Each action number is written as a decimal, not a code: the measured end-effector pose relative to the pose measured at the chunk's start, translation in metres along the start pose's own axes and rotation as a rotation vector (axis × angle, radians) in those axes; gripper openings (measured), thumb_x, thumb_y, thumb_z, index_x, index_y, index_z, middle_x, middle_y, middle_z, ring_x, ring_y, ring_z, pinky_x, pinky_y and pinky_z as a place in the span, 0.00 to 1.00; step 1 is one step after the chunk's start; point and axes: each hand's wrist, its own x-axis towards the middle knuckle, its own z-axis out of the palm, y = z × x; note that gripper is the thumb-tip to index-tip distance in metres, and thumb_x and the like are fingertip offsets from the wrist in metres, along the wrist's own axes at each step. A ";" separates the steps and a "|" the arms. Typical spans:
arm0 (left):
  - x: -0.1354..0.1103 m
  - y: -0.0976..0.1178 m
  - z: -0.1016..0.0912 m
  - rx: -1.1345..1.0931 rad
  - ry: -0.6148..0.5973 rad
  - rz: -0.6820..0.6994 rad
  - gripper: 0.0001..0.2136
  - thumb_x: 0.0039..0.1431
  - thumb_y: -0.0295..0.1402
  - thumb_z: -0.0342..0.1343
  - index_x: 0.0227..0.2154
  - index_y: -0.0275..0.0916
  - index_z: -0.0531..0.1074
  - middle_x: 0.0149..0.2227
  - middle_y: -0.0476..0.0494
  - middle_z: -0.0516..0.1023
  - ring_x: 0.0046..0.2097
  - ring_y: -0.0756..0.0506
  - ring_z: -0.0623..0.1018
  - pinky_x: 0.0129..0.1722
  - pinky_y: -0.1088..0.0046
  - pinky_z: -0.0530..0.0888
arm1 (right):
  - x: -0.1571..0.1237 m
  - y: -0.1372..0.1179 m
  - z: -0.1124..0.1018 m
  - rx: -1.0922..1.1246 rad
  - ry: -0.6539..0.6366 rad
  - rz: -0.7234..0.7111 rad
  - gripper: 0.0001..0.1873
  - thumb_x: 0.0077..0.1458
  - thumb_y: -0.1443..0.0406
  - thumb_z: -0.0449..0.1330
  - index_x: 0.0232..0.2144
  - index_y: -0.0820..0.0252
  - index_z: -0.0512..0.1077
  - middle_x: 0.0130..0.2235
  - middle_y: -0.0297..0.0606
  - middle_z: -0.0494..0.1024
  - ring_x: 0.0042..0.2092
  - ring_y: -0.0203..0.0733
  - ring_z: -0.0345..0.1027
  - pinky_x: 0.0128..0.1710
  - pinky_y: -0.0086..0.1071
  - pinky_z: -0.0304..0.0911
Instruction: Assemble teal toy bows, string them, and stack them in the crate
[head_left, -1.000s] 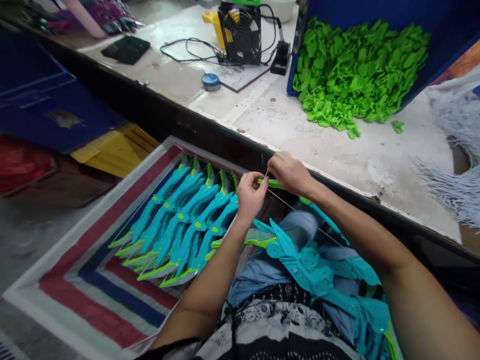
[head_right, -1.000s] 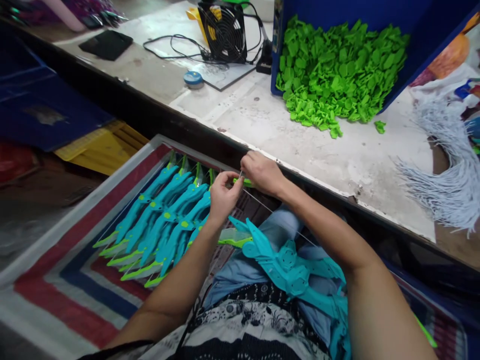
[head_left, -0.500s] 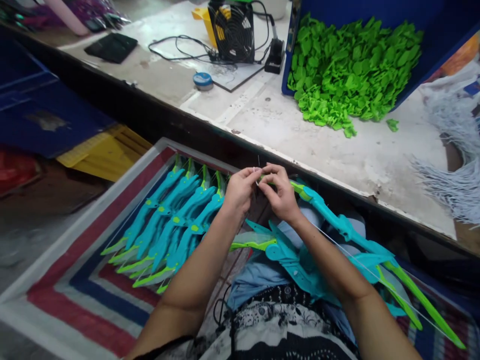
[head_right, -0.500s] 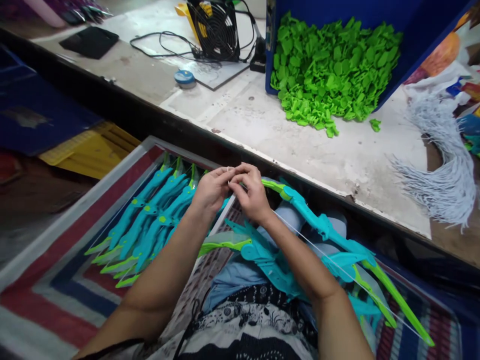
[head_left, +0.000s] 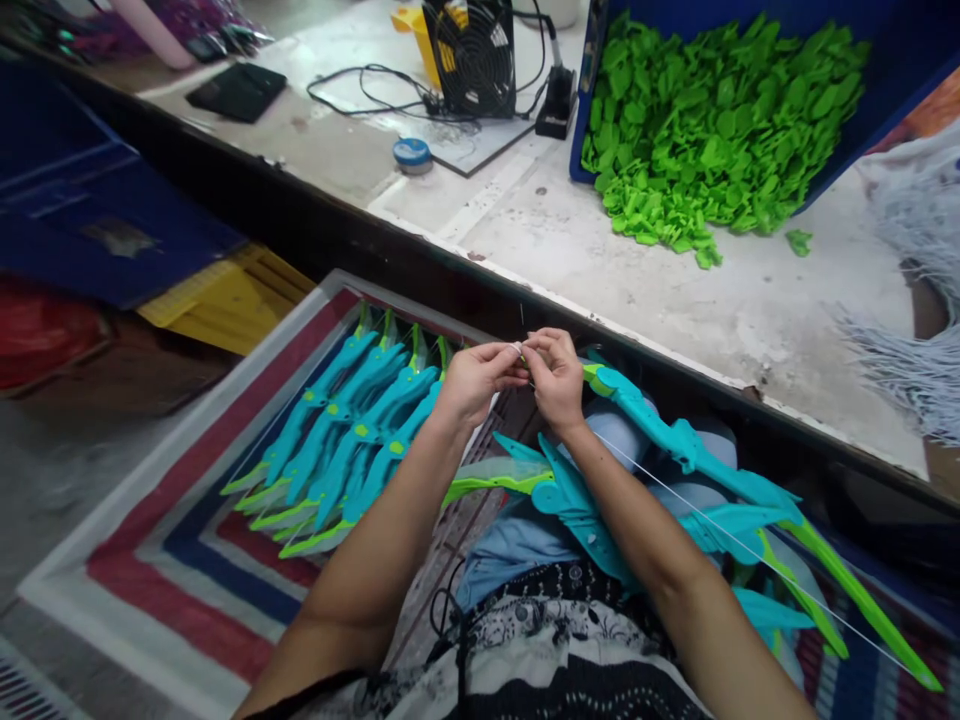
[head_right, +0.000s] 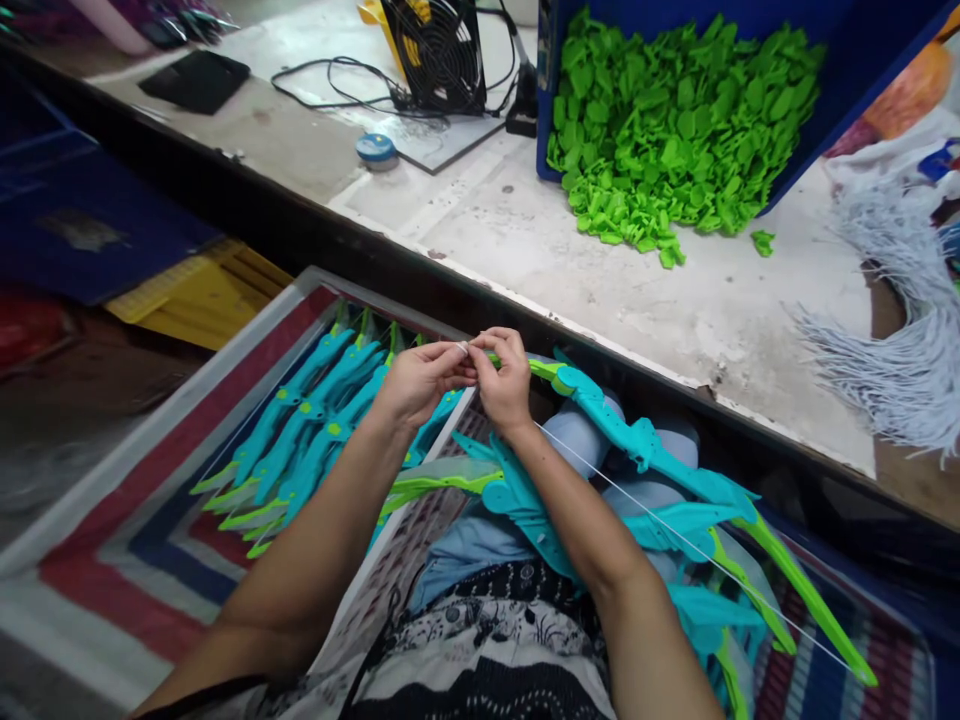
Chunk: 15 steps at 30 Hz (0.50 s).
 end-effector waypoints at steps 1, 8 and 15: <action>0.000 -0.001 -0.001 0.005 -0.028 -0.016 0.15 0.37 0.36 0.71 0.24 0.33 0.74 0.22 0.47 0.75 0.24 0.51 0.76 0.25 0.76 0.76 | 0.000 0.001 0.000 0.009 -0.001 -0.006 0.07 0.60 0.65 0.57 0.32 0.59 0.74 0.41 0.40 0.71 0.47 0.40 0.68 0.51 0.35 0.65; 0.002 -0.008 0.001 -0.076 0.060 0.019 0.11 0.38 0.33 0.67 0.23 0.36 0.70 0.21 0.51 0.73 0.24 0.52 0.74 0.24 0.76 0.74 | -0.001 -0.002 -0.005 0.011 -0.113 -0.054 0.13 0.62 0.64 0.54 0.44 0.55 0.77 0.43 0.40 0.73 0.47 0.39 0.69 0.49 0.34 0.67; 0.002 -0.010 0.005 -0.156 0.136 0.052 0.08 0.33 0.31 0.62 0.18 0.36 0.69 0.23 0.49 0.75 0.29 0.49 0.76 0.35 0.68 0.78 | 0.003 -0.003 -0.016 -0.215 -0.203 -0.240 0.13 0.64 0.63 0.53 0.38 0.55 0.78 0.39 0.42 0.75 0.43 0.42 0.68 0.46 0.39 0.67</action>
